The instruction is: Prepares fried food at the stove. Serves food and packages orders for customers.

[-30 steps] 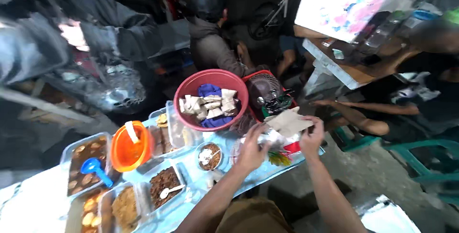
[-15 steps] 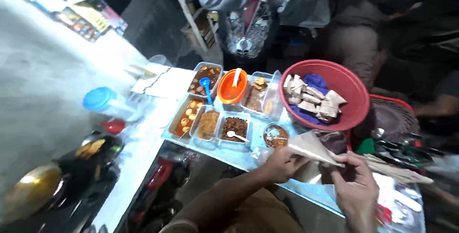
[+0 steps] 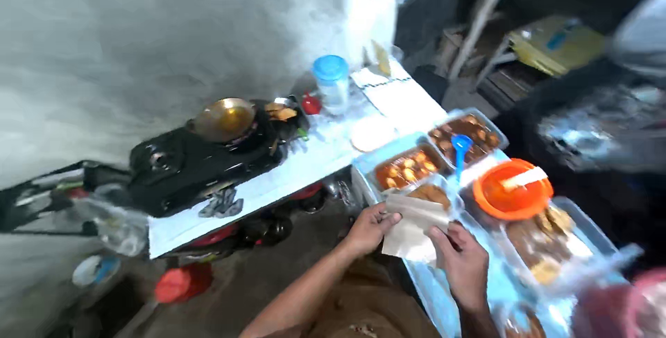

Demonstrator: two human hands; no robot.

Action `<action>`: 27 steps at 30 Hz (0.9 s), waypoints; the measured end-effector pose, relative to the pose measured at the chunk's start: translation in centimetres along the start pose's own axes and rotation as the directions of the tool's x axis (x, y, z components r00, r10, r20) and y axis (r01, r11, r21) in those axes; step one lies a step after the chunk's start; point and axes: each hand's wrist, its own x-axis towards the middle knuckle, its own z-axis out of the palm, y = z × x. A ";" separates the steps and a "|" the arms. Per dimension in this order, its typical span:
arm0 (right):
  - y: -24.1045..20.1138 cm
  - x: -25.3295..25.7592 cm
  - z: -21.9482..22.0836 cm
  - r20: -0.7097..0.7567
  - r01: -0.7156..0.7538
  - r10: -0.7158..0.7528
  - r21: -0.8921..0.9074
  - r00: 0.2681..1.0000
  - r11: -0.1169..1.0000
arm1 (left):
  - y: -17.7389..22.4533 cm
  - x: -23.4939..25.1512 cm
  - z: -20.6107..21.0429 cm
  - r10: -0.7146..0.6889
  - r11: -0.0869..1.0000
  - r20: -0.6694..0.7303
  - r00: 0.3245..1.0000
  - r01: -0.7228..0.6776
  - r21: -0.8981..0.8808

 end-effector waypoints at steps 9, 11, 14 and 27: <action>-0.8 11.5 26.9 0.465 0.807 -0.664 -0.258 0.585 0.531 | -0.3 5.6 -18.2 -0.080 0.795 -0.280 0.957 -0.109 -0.597; 0.4 12.3 32.1 0.694 0.865 -0.602 -0.059 0.395 0.499 | -0.4 7.0 -21.8 -0.176 0.756 -0.456 0.872 -0.177 -0.630; 0.5 13.8 38.0 0.852 0.697 -0.447 0.145 0.274 0.702 | -2.6 8.5 -27.6 -0.437 0.765 -0.739 0.513 -0.221 -0.605; 6.7 18.1 58.8 0.617 -0.612 0.575 -0.183 0.537 0.769 | -6.1 6.5 -40.9 -0.481 0.732 -0.675 0.560 -0.168 -0.660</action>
